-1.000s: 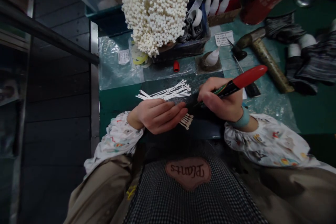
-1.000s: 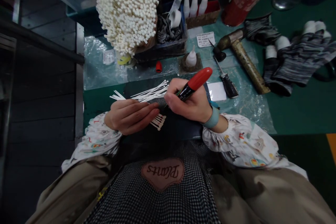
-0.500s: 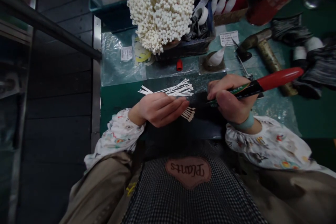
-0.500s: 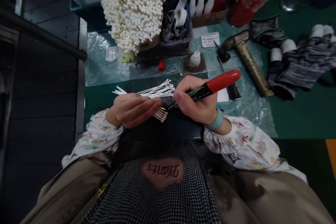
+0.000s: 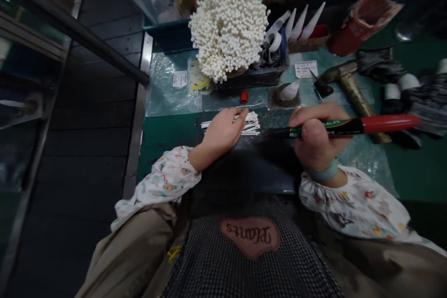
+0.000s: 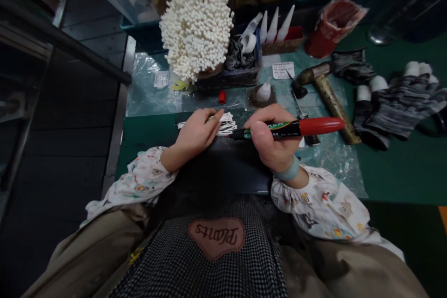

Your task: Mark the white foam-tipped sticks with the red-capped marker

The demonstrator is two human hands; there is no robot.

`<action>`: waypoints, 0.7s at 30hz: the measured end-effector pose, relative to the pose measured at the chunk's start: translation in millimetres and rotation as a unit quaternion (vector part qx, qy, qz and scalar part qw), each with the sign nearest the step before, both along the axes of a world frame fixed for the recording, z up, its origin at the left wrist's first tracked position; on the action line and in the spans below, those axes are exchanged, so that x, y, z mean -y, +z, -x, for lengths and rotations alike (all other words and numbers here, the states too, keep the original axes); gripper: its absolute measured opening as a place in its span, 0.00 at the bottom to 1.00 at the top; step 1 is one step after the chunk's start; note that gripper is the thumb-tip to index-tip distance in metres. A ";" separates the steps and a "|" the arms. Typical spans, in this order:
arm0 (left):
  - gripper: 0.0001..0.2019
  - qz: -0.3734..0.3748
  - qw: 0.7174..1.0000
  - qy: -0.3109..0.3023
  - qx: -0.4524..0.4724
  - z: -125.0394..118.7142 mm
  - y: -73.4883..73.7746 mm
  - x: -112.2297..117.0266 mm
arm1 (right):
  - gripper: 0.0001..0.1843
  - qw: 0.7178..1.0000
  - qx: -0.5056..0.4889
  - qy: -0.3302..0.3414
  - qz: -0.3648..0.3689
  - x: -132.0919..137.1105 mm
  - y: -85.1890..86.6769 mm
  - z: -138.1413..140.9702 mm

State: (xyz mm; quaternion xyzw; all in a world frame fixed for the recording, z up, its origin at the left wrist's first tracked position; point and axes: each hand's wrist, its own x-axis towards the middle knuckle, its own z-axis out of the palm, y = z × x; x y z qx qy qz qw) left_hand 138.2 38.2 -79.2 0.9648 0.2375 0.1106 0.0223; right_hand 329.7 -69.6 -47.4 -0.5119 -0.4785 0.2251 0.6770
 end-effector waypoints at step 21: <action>0.05 0.383 0.805 0.276 0.360 25.5 45.0 -114.8 | 0.12 0.995 0.030 -0.049 -0.078 -3.5 -9.2 -7.9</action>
